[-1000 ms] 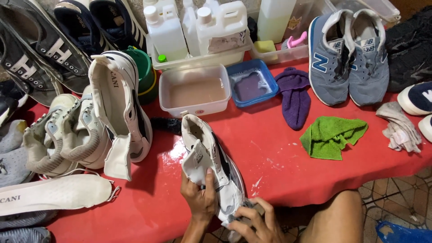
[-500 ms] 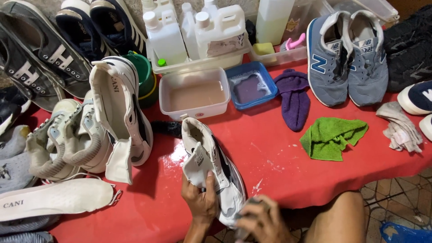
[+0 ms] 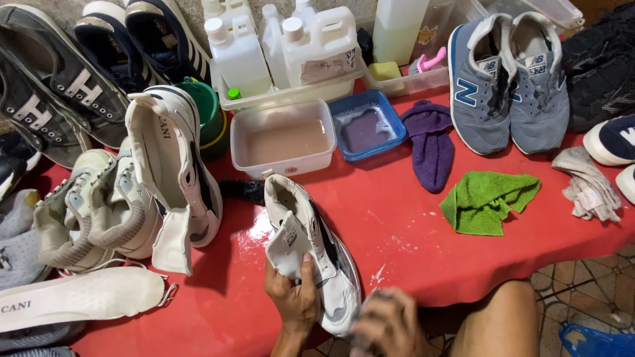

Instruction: The person scrubs the interior and exterior of a white sneaker using a dark brush and a green cloth. The person dips the brush into a container of soapy water and wipes the shoe with the cloth.

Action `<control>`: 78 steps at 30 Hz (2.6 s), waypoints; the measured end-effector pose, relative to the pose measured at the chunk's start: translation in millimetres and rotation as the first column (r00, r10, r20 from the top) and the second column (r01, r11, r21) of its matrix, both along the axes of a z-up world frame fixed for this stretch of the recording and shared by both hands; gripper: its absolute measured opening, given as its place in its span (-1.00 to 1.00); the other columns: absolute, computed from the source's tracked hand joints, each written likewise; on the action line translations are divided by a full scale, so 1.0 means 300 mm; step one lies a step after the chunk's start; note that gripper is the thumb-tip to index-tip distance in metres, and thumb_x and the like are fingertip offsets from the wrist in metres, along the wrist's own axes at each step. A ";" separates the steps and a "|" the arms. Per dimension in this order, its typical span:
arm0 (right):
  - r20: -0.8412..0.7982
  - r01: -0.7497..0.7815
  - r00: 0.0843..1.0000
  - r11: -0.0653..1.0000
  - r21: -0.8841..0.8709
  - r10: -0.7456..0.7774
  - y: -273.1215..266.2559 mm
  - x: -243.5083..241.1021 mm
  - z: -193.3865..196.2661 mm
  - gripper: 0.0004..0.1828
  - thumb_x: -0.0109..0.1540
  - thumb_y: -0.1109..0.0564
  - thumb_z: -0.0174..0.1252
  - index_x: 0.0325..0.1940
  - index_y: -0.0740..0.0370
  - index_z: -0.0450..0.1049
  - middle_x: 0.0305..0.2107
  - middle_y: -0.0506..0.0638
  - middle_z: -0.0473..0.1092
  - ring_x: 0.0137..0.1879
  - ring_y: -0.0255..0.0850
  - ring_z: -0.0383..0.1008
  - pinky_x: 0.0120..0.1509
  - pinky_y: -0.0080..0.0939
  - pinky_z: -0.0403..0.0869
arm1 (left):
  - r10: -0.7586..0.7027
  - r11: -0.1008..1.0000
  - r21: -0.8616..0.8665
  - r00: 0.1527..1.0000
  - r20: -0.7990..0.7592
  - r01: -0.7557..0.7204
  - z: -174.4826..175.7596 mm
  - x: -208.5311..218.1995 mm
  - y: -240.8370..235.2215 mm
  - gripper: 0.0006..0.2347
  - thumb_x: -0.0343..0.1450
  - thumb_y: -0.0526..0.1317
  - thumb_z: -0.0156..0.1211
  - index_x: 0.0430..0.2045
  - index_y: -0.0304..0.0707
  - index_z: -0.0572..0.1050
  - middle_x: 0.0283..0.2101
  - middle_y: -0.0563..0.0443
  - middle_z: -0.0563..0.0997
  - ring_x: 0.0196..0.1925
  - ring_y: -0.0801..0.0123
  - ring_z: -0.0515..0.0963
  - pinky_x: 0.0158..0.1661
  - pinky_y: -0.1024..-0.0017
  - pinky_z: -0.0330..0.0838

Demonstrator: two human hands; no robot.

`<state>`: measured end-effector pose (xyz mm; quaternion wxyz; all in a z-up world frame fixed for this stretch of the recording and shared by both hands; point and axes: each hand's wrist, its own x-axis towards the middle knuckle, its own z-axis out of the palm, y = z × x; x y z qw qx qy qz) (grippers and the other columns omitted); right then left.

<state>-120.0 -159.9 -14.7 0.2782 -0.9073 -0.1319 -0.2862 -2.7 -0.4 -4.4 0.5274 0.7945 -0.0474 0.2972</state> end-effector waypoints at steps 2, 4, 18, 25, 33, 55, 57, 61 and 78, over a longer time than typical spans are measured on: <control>-0.084 -0.004 0.996 0.997 0.083 0.011 0.013 0.005 -0.008 -0.59 0.21 -0.39 0.12 -0.05 -0.18 0.50 -0.03 -0.13 0.39 0.23 0.11 0.26 0.28 0.09 0.38 | 0.009 1.000 0.008 1.000 0.001 -0.009 -0.008 0.000 0.000 -0.81 0.41 -0.25 0.15 -0.45 -0.49 0.56 -0.22 -0.30 0.56 -0.28 0.03 0.64 -0.42 0.32 0.66; 0.093 0.174 0.979 0.982 0.072 -0.180 0.104 -0.012 0.032 -0.92 0.24 -0.12 0.13 -0.22 -0.23 0.48 -0.20 -0.23 0.42 0.02 0.04 0.36 -0.05 -0.13 0.51 | 0.012 1.000 -0.007 1.000 -0.015 -0.012 -0.010 -0.002 -0.001 -0.81 0.41 -0.24 0.15 -0.42 -0.49 0.53 -0.18 -0.28 0.55 -0.26 0.04 0.63 -0.42 0.32 0.64; 0.072 0.237 0.969 0.972 -0.004 -0.236 0.084 -0.010 0.107 -0.68 0.20 -0.30 0.13 -0.22 -0.13 0.55 -0.14 -0.13 0.44 0.06 0.09 0.31 0.18 0.01 0.41 | 0.180 0.979 0.085 0.981 0.073 -0.186 0.029 -0.006 -0.058 -0.84 0.41 -0.35 0.15 -0.41 -0.63 0.55 -0.07 -0.34 0.49 -0.31 0.02 0.63 -0.49 0.38 0.67; -0.159 0.040 0.987 0.992 0.122 -0.020 -0.062 0.081 0.151 -0.61 0.23 -0.24 0.14 -0.03 -0.01 0.53 -0.07 -0.03 0.44 0.18 0.02 0.28 0.32 0.05 0.27 | 0.101 0.994 -0.033 0.993 -0.054 -0.103 0.024 -0.003 -0.038 -0.80 0.41 -0.28 0.12 -0.29 -0.55 0.53 -0.14 -0.27 0.52 -0.34 0.13 0.59 -0.50 0.32 0.54; -0.198 -0.323 0.920 0.940 0.109 0.339 -0.039 0.156 0.177 -0.61 0.26 -0.20 0.25 0.02 0.05 0.49 -0.05 0.02 0.38 0.18 0.09 0.23 0.31 0.11 0.27 | -0.099 0.991 -0.099 0.991 -0.087 0.090 -0.030 -0.001 0.047 -0.86 0.39 -0.27 0.10 -0.57 -0.34 0.48 -0.41 -0.07 0.47 -0.40 0.23 0.51 -0.43 0.29 0.42; -0.278 0.171 0.947 0.985 0.005 -0.163 -0.207 0.317 0.193 -0.59 0.10 -0.24 0.35 -0.02 -0.17 0.59 -0.10 -0.11 0.46 0.10 -0.06 0.29 0.31 0.01 0.23 | -0.312 0.948 -0.087 0.948 -0.068 0.306 0.006 0.025 0.050 -0.73 0.31 -0.44 0.19 -0.15 -0.73 0.52 0.24 -0.37 0.37 0.13 -0.08 0.54 -0.42 0.53 0.92; -0.224 0.189 0.957 0.982 -0.009 -0.186 -0.240 0.348 0.169 -0.60 0.11 -0.21 0.35 -0.03 -0.10 0.59 -0.13 -0.11 0.44 0.09 -0.08 0.31 0.31 -0.01 0.22 | -0.265 0.942 0.224 0.963 0.048 0.248 0.011 0.034 0.075 -0.70 0.28 -0.41 0.24 -0.15 -0.68 0.53 0.07 -0.32 0.52 0.14 -0.10 0.53 -0.20 0.29 0.77; -0.229 0.232 0.944 0.971 -0.057 -0.239 -0.265 0.354 0.162 -0.61 0.10 -0.21 0.37 -0.05 -0.10 0.61 -0.15 -0.13 0.42 0.09 -0.08 0.28 0.22 -0.06 0.31 | -0.284 0.726 0.680 0.944 0.166 0.099 0.142 0.003 0.108 -0.69 0.58 -0.08 -0.12 -0.46 -0.27 0.47 -0.33 -0.02 0.59 0.02 0.06 0.57 0.02 0.20 0.20; -0.607 0.551 0.677 0.833 0.044 -0.416 -0.468 0.308 0.425 -0.38 0.16 -0.11 0.25 0.31 -0.04 0.41 -0.05 0.18 0.57 -0.09 0.16 0.62 -0.03 0.07 0.54 | -0.547 0.580 0.696 0.836 -0.052 0.423 0.186 0.148 0.114 -0.83 0.29 -0.21 0.34 -0.65 -0.20 0.46 -0.66 0.00 0.50 -0.60 0.21 0.42 -0.28 0.24 0.25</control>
